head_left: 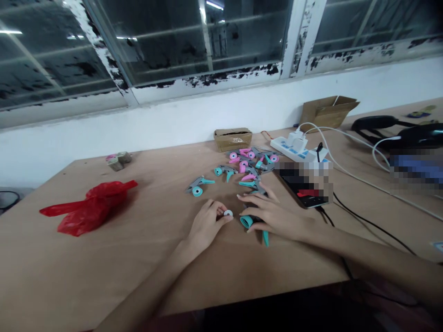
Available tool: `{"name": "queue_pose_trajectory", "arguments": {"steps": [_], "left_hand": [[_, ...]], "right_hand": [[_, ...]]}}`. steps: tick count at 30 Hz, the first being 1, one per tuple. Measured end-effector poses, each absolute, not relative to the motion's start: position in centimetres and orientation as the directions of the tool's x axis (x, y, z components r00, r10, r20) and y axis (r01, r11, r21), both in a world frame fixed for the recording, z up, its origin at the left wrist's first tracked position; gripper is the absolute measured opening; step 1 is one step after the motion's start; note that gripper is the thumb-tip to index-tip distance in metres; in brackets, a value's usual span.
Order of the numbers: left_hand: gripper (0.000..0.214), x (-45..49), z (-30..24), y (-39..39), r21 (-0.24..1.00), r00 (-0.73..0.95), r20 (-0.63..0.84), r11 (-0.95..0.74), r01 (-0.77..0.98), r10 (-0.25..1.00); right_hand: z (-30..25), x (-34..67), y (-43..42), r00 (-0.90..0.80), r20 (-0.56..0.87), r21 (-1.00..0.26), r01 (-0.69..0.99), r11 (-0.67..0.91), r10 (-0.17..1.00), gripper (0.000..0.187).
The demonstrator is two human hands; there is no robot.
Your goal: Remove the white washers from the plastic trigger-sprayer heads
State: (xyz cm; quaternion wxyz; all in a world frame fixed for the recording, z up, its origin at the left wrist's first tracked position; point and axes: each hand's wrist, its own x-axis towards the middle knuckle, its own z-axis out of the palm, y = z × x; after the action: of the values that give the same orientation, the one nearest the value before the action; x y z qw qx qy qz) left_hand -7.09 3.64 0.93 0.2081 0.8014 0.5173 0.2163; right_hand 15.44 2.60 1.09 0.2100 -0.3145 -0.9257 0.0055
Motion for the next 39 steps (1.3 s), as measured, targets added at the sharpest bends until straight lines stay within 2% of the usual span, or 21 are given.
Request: {"name": "queue_pose_trajectory", "arguments": {"steps": [3,6,8,11,13,17,21,25,30,35,39], "left_hand": [[0.011,-6.9,1.3,3.8,0.591,0.353,0.124,-0.355,0.724,0.927],[0.013,-6.9,1.6,3.5,0.667,0.339,0.107,-0.320,0.673,0.935],[0.015,-6.9,1.8,3.2,0.766,0.326,0.104,-0.285,0.576,0.940],[0.019,-7.0,2.0,2.7,0.896,0.324,0.111,-0.236,0.376,0.940],[0.021,-6.8,2.4,2.2,0.928,0.325,0.134,-0.234,0.292,0.936],[0.022,-6.3,3.2,1.2,0.926,0.323,0.177,-0.269,0.265,0.929],[0.019,-5.8,3.2,0.9,0.964,0.388,0.022,-0.123,0.237,0.921],[0.015,-5.5,2.5,1.0,0.983,0.331,-0.058,-0.004,0.184,0.942],[0.017,-5.2,2.2,0.6,0.963,0.325,-0.033,-0.057,0.262,0.945],[0.017,-5.0,1.7,0.2,0.915,0.261,0.091,-0.184,0.358,0.961],[0.021,-4.7,1.5,0.4,0.927,0.225,0.097,-0.170,0.334,0.970]], "right_hand": [[1.6,15.1,2.1,-0.640,0.437,-0.316,0.549,0.774,0.632,0.027],[2.2,14.9,1.3,-0.546,0.416,-0.536,0.499,0.681,0.727,0.031],[2.1,14.7,0.9,-0.509,0.392,-0.634,0.454,0.626,0.766,0.030],[1.2,14.5,0.6,-0.461,0.410,-0.702,0.392,0.595,0.787,0.031],[0.5,14.3,0.5,-0.424,0.431,-0.724,0.364,0.586,0.797,0.033],[-0.2,14.0,0.7,-0.420,0.447,-0.741,0.320,0.590,0.790,0.034],[-0.2,14.2,1.0,-0.422,0.442,-0.755,0.301,0.582,0.792,0.031],[-0.4,14.4,1.0,-0.437,0.435,-0.756,0.299,0.583,0.788,0.032],[-0.6,14.4,0.9,-0.461,0.440,-0.756,0.274,0.595,0.771,0.030],[-0.4,14.3,0.9,-0.462,0.464,-0.764,0.222,0.605,0.755,0.031],[-0.5,14.3,1.0,-0.455,0.484,-0.746,0.232,0.624,0.748,0.034]]}}
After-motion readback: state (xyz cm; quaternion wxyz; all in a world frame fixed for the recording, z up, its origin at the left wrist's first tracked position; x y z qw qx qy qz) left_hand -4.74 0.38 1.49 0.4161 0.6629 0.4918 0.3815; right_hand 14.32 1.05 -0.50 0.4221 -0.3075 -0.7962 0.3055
